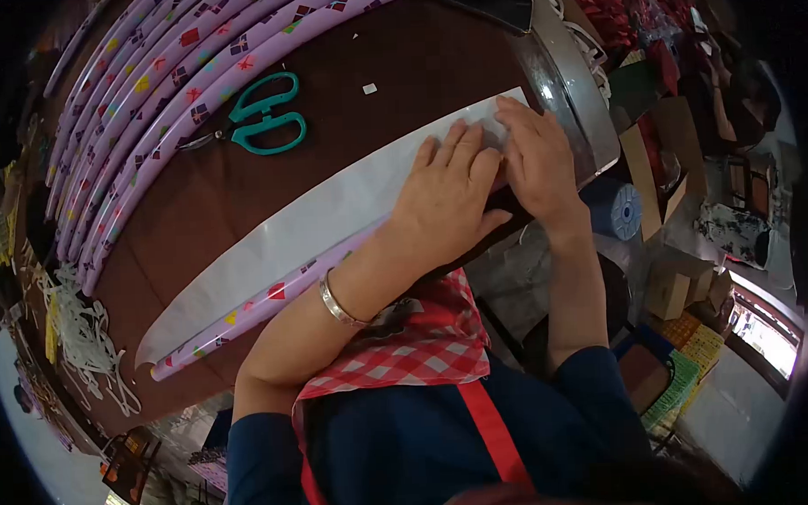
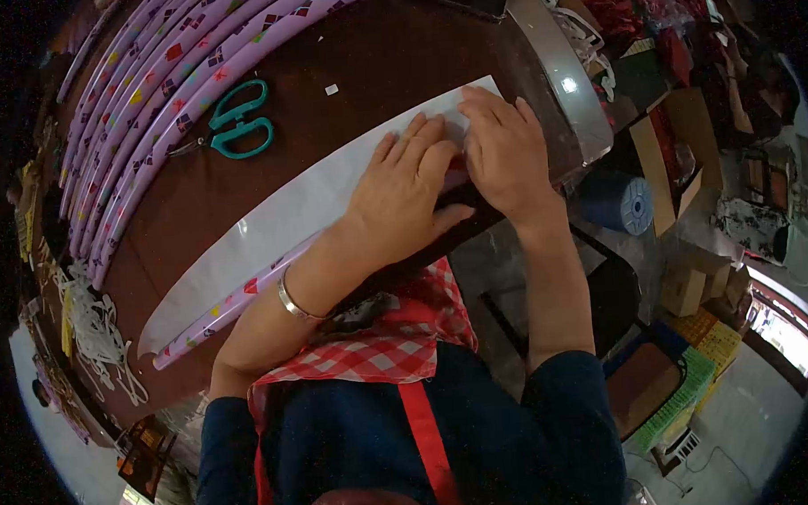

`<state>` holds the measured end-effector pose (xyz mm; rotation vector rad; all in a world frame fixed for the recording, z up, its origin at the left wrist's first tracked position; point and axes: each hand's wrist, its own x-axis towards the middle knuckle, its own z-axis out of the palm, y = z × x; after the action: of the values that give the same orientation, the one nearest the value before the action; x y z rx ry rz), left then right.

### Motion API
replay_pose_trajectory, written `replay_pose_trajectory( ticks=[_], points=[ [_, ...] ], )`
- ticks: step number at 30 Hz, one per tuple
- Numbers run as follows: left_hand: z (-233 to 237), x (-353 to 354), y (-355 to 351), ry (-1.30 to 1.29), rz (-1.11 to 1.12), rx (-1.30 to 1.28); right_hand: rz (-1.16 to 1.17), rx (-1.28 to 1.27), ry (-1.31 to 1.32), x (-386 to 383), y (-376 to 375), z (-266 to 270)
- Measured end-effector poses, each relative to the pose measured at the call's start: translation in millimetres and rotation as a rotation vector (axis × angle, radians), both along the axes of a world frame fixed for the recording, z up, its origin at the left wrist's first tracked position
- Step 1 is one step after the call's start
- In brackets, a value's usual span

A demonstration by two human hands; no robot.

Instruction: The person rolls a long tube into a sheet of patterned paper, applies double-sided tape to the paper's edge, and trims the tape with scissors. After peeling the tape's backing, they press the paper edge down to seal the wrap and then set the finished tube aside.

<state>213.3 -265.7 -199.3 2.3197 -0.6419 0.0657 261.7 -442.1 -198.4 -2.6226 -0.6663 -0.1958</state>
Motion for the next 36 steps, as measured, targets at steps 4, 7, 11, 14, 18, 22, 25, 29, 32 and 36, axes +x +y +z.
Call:
replay_pose_trajectory(
  ticks=[4,7,11,14,18,22,25,29,32,36],
  points=[
    [5,-10,14,0.041,0.071,0.073,-0.022,-0.036,-0.014,0,2,0],
    [9,-14,28,0.091,0.083,0.084,-0.035,-0.056,-0.024,-1,3,1],
    [11,-16,32,0.118,0.083,0.088,-0.036,-0.068,0.018,0,2,3],
    [13,-16,31,0.13,0.076,0.138,-0.042,-0.058,0.035,-1,3,3],
    [13,-17,29,0.108,0.064,0.192,-0.056,-0.044,0.018,-2,3,0],
    [4,-20,38,0.057,0.047,0.169,-0.023,-0.048,-0.019,1,0,-6],
    [3,-31,55,0.027,0.058,0.225,-0.004,-0.043,-0.032,1,-2,-6],
    [12,-61,96,0.07,0.095,0.342,-0.01,-0.051,-0.031,1,0,-4],
    [14,-92,135,0.149,0.181,0.435,-0.005,-0.037,-0.022,1,-2,-5],
    [25,-135,186,0.235,0.35,0.527,-0.009,-0.041,-0.04,1,-3,-8]
  ],
)
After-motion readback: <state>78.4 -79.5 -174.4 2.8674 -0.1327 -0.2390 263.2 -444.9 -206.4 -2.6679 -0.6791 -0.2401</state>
